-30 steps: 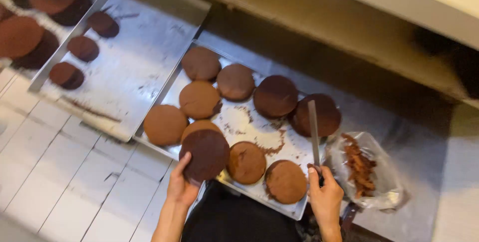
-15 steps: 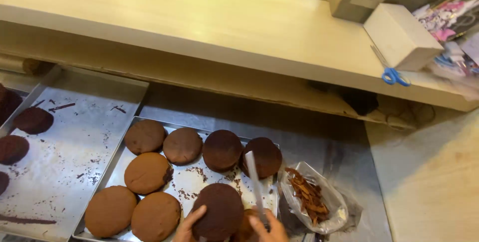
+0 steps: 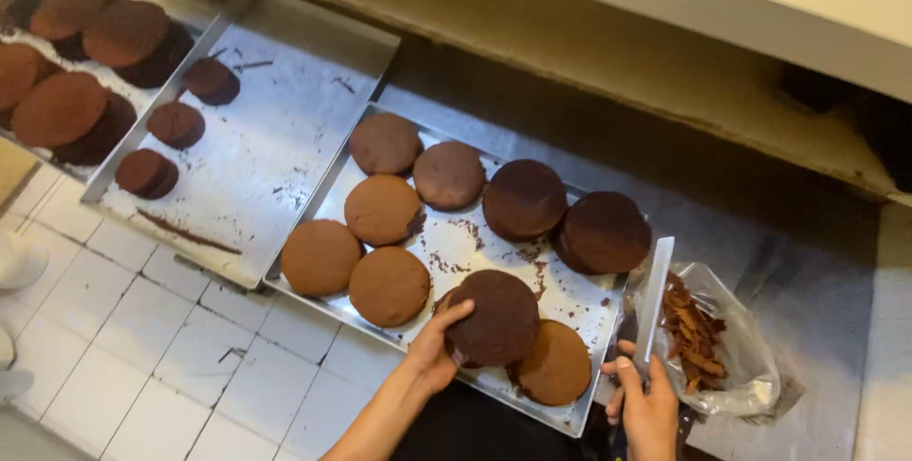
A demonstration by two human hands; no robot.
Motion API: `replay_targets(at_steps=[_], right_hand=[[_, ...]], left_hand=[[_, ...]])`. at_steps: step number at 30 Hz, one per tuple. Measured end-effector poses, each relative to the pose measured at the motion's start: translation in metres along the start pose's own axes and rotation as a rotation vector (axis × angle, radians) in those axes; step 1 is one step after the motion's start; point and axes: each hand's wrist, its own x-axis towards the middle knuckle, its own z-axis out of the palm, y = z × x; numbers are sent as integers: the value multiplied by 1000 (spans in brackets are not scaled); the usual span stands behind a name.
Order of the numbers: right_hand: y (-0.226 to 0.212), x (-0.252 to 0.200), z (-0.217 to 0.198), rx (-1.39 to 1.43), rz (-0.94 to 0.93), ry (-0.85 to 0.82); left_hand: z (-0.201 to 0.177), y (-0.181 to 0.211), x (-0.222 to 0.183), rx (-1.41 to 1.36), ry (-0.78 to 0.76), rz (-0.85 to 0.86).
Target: Trimming the edges of chocolate cakes using a knife and placing them on a tray.
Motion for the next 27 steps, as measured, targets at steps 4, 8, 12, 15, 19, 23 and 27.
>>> replay_targets(at_steps=[4, 8, 12, 15, 19, 23, 27], right_hand=[[3, -6, -7, -29, -76, 45], [-9, -17, -30, -407, -63, 202], [-11, 17, -80, -768, -676, 615], [20, 75, -136, -821, -552, 780], [52, 121, -192, -801, -351, 816], [58, 134, -217, -865, -267, 821], [72, 151, -223, -923, -172, 742]], left_hand=[[-18, 3, 7, -64, -39, -18], [-32, 12, 3, -84, 3, 16], [-27, 33, 0, -103, 97, 110], [-42, 41, 26, -133, 36, 137], [-49, 38, 34, -178, -15, 101], [-41, 40, 22, -166, -2, 100], [-46, 46, 19, -203, 35, 123]])
